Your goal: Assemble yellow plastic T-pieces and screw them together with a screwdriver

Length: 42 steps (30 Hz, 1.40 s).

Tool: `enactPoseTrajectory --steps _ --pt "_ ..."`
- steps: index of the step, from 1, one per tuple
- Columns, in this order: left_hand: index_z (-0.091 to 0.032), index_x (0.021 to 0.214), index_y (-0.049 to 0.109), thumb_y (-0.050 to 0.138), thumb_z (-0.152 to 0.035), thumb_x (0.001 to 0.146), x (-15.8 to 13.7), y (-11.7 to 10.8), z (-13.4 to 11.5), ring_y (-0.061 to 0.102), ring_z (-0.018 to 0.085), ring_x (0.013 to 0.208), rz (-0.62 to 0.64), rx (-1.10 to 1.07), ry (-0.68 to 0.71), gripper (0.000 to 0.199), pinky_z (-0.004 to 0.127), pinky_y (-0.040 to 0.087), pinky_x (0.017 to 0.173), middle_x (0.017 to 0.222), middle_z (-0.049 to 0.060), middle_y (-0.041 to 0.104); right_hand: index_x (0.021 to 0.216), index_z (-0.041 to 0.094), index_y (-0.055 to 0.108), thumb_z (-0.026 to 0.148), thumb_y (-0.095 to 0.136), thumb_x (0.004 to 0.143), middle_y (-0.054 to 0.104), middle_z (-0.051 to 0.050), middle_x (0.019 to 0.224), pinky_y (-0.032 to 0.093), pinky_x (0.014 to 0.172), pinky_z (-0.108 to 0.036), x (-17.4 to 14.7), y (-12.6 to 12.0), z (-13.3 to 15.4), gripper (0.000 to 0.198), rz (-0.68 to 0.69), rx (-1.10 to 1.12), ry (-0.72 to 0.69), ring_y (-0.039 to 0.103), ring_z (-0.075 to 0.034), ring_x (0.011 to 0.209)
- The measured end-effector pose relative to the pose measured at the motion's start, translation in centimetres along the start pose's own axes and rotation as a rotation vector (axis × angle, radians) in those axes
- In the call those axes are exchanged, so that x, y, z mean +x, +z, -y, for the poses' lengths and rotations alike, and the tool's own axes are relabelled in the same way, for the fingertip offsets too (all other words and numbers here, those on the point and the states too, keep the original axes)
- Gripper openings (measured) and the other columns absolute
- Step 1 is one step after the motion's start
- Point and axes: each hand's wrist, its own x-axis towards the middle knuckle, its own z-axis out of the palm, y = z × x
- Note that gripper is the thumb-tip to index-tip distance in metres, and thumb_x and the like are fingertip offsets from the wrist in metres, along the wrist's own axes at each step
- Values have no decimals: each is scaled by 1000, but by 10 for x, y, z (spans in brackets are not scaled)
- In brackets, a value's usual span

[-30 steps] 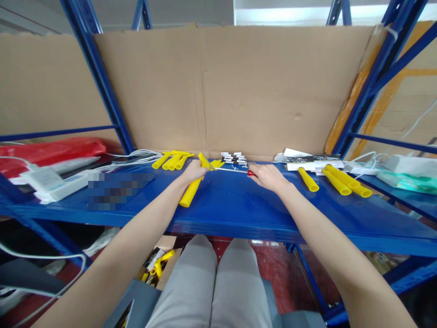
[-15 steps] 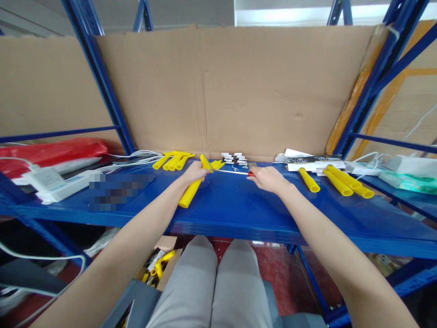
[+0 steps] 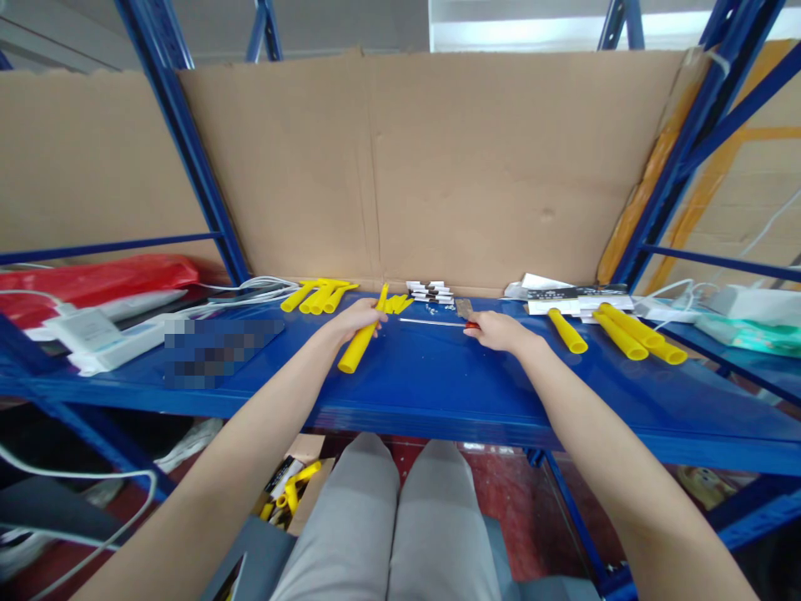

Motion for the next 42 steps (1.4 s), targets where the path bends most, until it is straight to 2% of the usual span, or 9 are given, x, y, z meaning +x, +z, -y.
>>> enactPoseTrajectory --steps 6,11,16,21,26,33,37,42 --pt "-13 107 62 61 2 63 4 6 4 64 16 70 -13 22 90 46 22 51 60 81 2 69 95 16 73 28 51 91 74 -12 94 50 82 -30 8 14 -22 25 -28 0 -49 68 -24 90" --pt "-12 113 61 63 2 61 12 14 11 68 20 84 -45 0 120 53 26 54 70 95 6 72 100 16 74 29 55 89 72 -13 103 50 87 -32 14 13 -25 26 -9 9 -19 68 -25 96" --pt "-12 108 62 61 5 60 12 17 12 68 19 80 -31 -41 129 51 27 54 70 92 6 73 111 19 72 33 55 89 70 -13 120 50 88 -35 34 5 -12 31 -6 -26 55 66 -28 107" --pt "-12 111 61 59 6 61 8 18 10 65 16 71 -10 -41 122 54 24 53 63 86 3 71 104 19 75 23 52 90 76 -9 106 49 81 -27 71 5 21 27 30 46 53 69 -22 97" --pt "-12 123 55 59 5 63 8 20 11 63 13 64 9 -37 85 62 23 52 61 84 2 69 95 14 77 22 62 85 76 -12 98 50 80 -25 104 13 42 19 5 46 137 70 -23 93" --pt "-12 126 53 59 4 65 8 21 11 59 12 56 38 -34 96 63 23 51 57 78 0 66 91 20 76 26 64 83 76 -11 91 53 77 -30 115 24 40 15 -39 95 179 70 -26 91" --pt "-14 120 57 58 7 64 8 21 12 59 11 56 33 -82 105 60 22 51 57 77 -2 66 85 19 74 27 66 83 75 -14 91 53 81 -34 115 29 35 11 -52 149 197 69 -30 96" --pt "-14 117 58 59 7 64 9 22 13 58 11 54 16 -85 84 57 23 51 56 74 -3 64 80 22 72 28 70 79 73 -10 82 52 85 -34 116 35 33 7 -75 239 181 67 -30 100"
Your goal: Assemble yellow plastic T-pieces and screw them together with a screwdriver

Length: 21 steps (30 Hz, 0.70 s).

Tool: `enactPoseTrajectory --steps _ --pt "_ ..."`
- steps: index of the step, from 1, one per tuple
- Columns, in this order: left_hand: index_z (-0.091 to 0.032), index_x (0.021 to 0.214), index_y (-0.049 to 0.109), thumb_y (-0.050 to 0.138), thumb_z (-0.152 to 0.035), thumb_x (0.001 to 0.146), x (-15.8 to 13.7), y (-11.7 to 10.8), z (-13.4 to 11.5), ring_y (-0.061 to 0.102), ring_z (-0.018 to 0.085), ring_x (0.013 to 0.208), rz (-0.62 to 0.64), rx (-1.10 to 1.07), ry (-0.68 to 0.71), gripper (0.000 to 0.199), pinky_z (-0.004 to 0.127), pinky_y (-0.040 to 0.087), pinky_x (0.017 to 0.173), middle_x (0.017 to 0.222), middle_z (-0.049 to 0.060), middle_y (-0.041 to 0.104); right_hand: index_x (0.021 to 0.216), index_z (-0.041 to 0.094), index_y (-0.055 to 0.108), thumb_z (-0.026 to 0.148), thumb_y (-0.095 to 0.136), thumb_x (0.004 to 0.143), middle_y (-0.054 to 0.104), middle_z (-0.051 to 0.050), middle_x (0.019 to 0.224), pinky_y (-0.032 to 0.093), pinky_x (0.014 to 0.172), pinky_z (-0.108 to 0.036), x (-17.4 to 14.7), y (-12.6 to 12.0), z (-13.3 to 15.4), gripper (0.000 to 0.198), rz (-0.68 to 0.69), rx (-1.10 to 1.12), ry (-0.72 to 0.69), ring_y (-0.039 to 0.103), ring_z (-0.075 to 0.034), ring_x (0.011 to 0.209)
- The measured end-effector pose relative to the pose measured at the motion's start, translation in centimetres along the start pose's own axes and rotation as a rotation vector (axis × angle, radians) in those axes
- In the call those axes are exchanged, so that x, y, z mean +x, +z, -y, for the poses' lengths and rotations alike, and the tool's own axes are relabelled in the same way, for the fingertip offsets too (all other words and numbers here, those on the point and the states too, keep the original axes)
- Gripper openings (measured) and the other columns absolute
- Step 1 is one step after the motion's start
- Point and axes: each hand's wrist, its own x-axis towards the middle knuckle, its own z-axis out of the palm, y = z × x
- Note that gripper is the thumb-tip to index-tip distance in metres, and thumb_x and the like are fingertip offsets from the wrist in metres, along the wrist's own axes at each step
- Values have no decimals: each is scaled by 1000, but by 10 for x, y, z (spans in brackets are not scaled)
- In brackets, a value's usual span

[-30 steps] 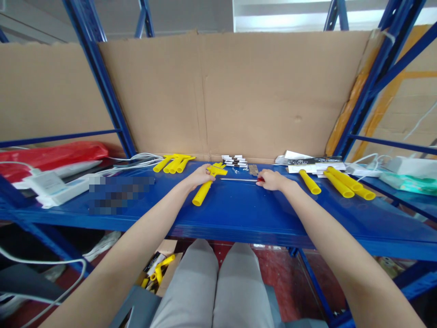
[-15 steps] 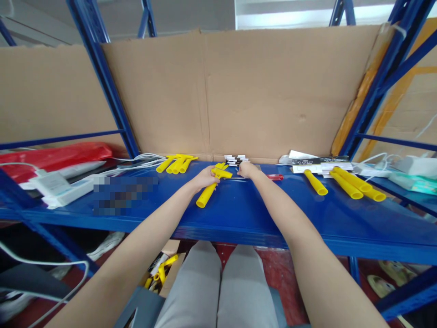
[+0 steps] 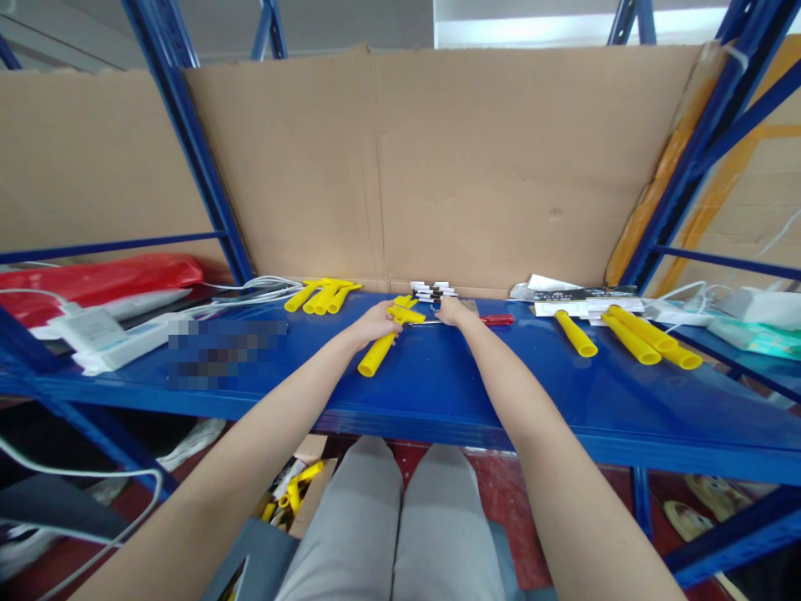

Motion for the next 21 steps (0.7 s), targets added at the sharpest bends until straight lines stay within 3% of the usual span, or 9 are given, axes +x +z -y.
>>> enactPoseTrajectory --steps 4,7,13,21 --pt "-13 119 57 57 7 65 -1 0 -2 56 11 52 12 27 5 57 24 51 56 70 -4 62 68 20 67 23 63 81 69 -9 73 50 77 -33 -4 -3 2 14 -18 54 0 67 -28 89" --pt "-13 114 60 55 7 64 -4 0 -4 55 11 50 35 31 17 55 24 51 57 65 -5 60 67 18 63 23 55 85 66 -6 69 47 68 -28 -8 -11 7 20 -28 108 -20 63 -21 75" --pt "-13 108 62 55 8 64 -8 0 -8 52 10 45 97 -6 13 49 22 48 51 57 -7 55 64 16 59 29 60 74 54 3 61 38 61 -23 -16 -21 23 17 101 478 -235 48 -11 62" --pt "-13 118 57 54 8 68 -5 1 -8 53 11 47 108 -4 -22 54 20 47 48 57 -7 55 67 17 61 30 67 69 53 4 60 35 56 -21 -23 -15 26 15 214 628 -160 44 -10 58"
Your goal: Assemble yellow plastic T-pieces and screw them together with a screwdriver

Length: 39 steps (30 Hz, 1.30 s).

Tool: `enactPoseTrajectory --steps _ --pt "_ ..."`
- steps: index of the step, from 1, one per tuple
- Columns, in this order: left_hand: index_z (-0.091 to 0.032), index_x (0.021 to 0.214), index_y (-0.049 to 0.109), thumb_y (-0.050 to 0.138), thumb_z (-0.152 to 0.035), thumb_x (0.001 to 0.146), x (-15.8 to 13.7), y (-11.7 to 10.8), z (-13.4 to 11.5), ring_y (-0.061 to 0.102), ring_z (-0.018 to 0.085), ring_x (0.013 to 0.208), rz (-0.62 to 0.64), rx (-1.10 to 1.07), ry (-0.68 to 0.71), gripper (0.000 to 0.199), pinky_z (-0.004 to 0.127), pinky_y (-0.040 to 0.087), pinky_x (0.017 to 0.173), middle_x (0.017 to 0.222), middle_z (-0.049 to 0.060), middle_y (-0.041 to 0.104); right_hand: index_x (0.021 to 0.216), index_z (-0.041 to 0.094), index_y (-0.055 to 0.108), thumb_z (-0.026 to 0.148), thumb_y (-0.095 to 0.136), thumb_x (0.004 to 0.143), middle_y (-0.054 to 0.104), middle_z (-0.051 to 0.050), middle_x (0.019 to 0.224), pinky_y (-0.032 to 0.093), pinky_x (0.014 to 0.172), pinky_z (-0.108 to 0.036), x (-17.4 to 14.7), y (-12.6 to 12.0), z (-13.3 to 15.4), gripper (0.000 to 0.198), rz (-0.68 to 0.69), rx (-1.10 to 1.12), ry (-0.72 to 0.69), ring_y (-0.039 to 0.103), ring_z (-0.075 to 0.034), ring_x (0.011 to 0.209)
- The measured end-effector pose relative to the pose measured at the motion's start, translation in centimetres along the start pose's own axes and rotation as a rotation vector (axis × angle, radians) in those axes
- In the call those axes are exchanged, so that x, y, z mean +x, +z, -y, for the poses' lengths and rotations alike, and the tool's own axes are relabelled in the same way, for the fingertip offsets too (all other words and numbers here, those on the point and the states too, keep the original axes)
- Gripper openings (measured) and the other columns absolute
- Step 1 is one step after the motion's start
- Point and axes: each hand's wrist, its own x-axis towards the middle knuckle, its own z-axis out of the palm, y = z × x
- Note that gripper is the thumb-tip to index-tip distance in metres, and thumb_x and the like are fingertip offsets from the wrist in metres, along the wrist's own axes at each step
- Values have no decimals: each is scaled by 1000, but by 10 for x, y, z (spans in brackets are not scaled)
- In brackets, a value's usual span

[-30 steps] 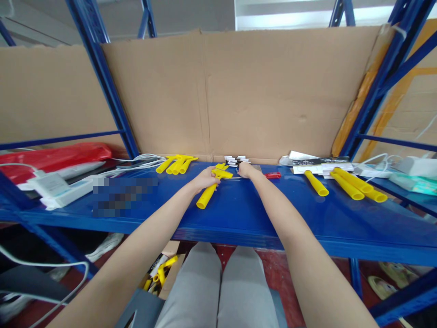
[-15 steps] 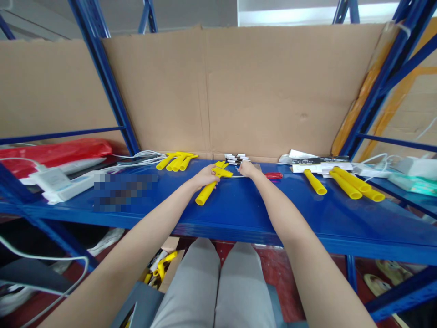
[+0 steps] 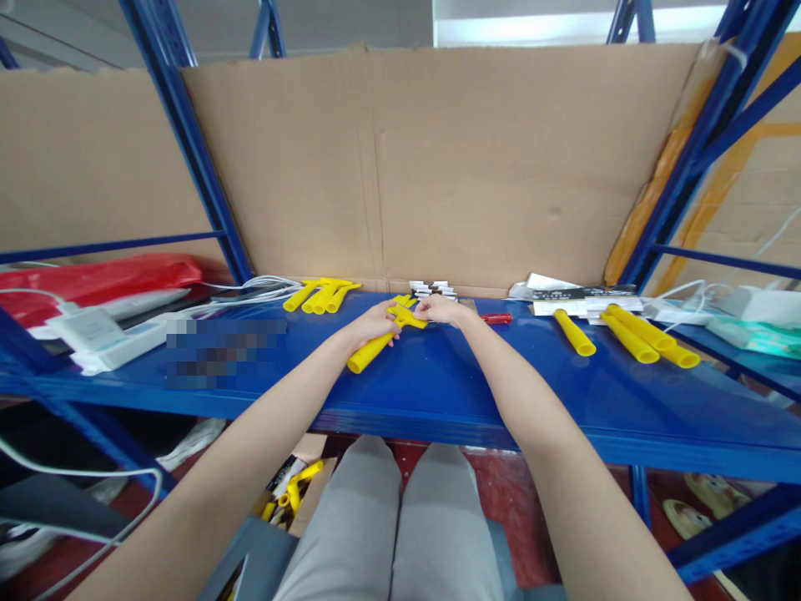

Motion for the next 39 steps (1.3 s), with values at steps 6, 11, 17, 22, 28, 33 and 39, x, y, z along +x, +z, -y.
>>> enactPoseTrajectory --steps 6,11,17,22,28,33,39 --pt "-12 118 53 51 9 68 -2 -1 -3 54 11 47 4 -31 -6 55 19 47 48 57 -7 54 72 17 60 19 75 69 55 4 62 34 49 -17 -1 -3 -2 15 28 254 114 45 -7 55" --pt "-14 122 50 54 7 67 -1 -2 -2 57 11 48 46 -59 6 59 21 49 50 61 -6 56 82 18 65 13 78 70 65 2 72 43 55 -16 -3 -10 -5 19 117 448 200 55 -8 62" --pt "-14 125 49 56 6 67 0 -3 -2 60 13 53 91 -104 14 62 22 50 51 70 -3 60 92 18 69 9 75 73 70 -1 80 47 58 -18 -3 -14 -11 22 190 567 213 58 -9 63" --pt "-13 128 45 54 8 67 -2 -3 -2 61 14 55 139 -136 38 65 22 49 49 70 -2 60 100 17 70 6 71 75 73 -3 91 51 63 -18 -4 -16 -14 27 227 616 204 63 -10 70" --pt "-13 124 49 55 7 67 -3 -4 -2 61 14 55 150 -122 58 60 22 49 49 71 -1 60 96 17 68 2 70 73 72 -2 91 52 66 -16 -5 -15 -13 28 226 622 171 64 -10 73" --pt "-14 122 52 57 5 68 -6 -5 -5 62 13 55 193 -127 68 58 21 48 49 77 1 62 97 17 69 6 73 72 72 -3 97 52 67 -16 -8 -18 -14 28 275 611 144 65 -9 75" --pt "-15 138 42 58 6 66 -8 -5 -5 63 13 58 244 -148 45 76 21 49 48 81 0 63 99 14 70 13 81 69 73 -5 94 53 72 -20 -7 -25 -26 31 410 607 119 65 -12 77"
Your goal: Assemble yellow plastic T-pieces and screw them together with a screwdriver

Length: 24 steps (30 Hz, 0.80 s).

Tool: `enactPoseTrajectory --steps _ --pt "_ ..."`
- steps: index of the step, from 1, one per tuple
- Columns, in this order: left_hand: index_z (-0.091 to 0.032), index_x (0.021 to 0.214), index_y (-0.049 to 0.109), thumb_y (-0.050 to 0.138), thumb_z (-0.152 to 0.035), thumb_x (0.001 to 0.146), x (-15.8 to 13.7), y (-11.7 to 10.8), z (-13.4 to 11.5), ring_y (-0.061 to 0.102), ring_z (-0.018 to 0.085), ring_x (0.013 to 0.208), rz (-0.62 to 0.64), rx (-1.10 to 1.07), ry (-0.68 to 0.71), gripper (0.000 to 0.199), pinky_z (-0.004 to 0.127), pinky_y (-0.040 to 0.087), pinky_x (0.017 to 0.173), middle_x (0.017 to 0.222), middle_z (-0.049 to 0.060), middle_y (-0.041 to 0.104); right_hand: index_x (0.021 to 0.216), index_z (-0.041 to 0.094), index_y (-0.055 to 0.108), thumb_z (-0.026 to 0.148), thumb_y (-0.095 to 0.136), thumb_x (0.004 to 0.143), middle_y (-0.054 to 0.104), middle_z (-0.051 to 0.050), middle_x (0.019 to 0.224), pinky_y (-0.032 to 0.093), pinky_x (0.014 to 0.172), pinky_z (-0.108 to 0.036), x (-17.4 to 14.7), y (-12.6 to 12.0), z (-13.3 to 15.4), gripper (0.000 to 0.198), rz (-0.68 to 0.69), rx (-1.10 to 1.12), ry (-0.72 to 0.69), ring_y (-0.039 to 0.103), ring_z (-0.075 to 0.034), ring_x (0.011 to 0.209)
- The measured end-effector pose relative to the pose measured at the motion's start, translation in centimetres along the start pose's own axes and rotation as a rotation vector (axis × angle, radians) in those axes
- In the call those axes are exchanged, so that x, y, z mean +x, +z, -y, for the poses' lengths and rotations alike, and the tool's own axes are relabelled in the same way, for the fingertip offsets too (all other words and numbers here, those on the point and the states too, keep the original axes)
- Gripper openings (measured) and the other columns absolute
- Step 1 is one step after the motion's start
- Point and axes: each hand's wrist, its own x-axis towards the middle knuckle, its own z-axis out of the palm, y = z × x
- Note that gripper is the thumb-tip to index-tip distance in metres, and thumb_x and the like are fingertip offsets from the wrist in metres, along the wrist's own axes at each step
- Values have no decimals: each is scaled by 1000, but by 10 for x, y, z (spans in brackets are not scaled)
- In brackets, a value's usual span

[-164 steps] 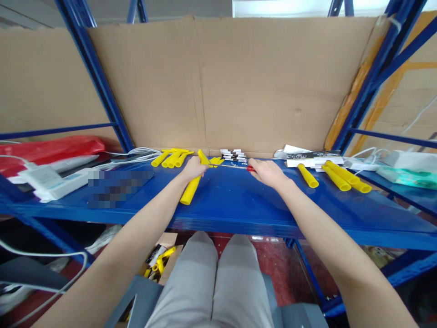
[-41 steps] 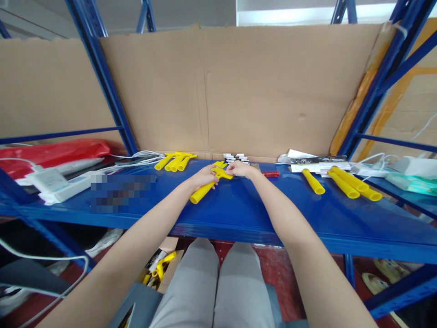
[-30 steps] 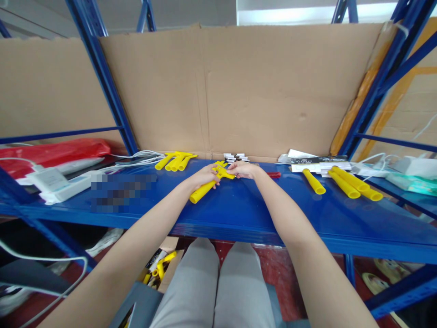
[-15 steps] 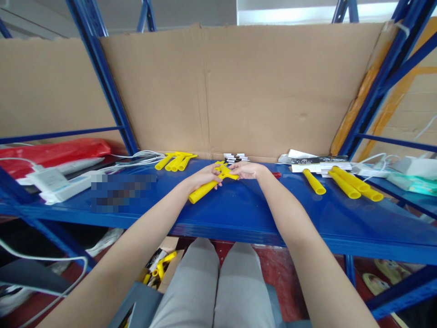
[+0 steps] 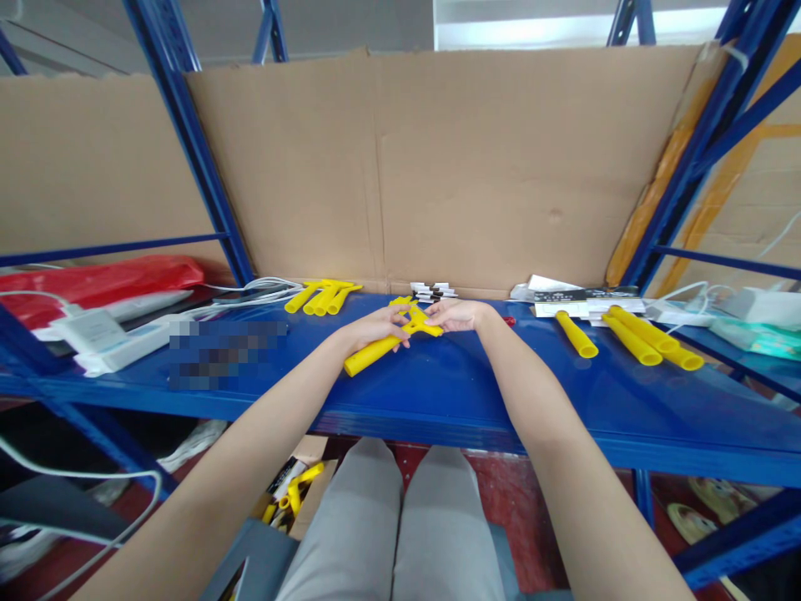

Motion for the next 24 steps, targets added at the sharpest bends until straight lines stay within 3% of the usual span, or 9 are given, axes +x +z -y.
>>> enactPoseTrajectory --steps 4,10,14,18,24 --pt "-16 140 40 59 4 68 0 0 1 63 13 57 24 11 -5 77 20 49 49 80 0 63 97 14 70 17 85 68 72 -4 89 52 70 -18 2 -6 -2 33 74 34 -51 64 -11 75" --pt "-17 148 31 53 8 70 -2 3 -3 61 12 56 -86 12 -4 86 21 48 47 84 0 59 93 15 68 15 78 75 71 -2 85 53 65 -20 3 -3 0 21 39 92 -80 63 -10 71" --pt "-17 146 36 52 7 70 -1 2 -1 61 12 56 -101 35 7 81 22 49 48 84 1 59 96 16 66 16 71 83 71 -3 83 55 67 -23 1 -1 1 14 55 106 -93 66 -12 73" --pt "-16 147 36 54 5 70 0 0 1 62 13 58 -89 57 20 81 22 49 49 89 4 63 98 15 64 12 69 83 72 -3 82 56 65 -22 1 1 3 17 46 97 -75 68 -12 71" --pt "-14 141 43 52 6 70 -1 2 -1 61 13 58 -88 70 30 74 21 48 49 80 1 61 100 15 65 5 66 82 73 -3 80 56 64 -20 1 5 6 21 32 80 -50 67 -11 69"
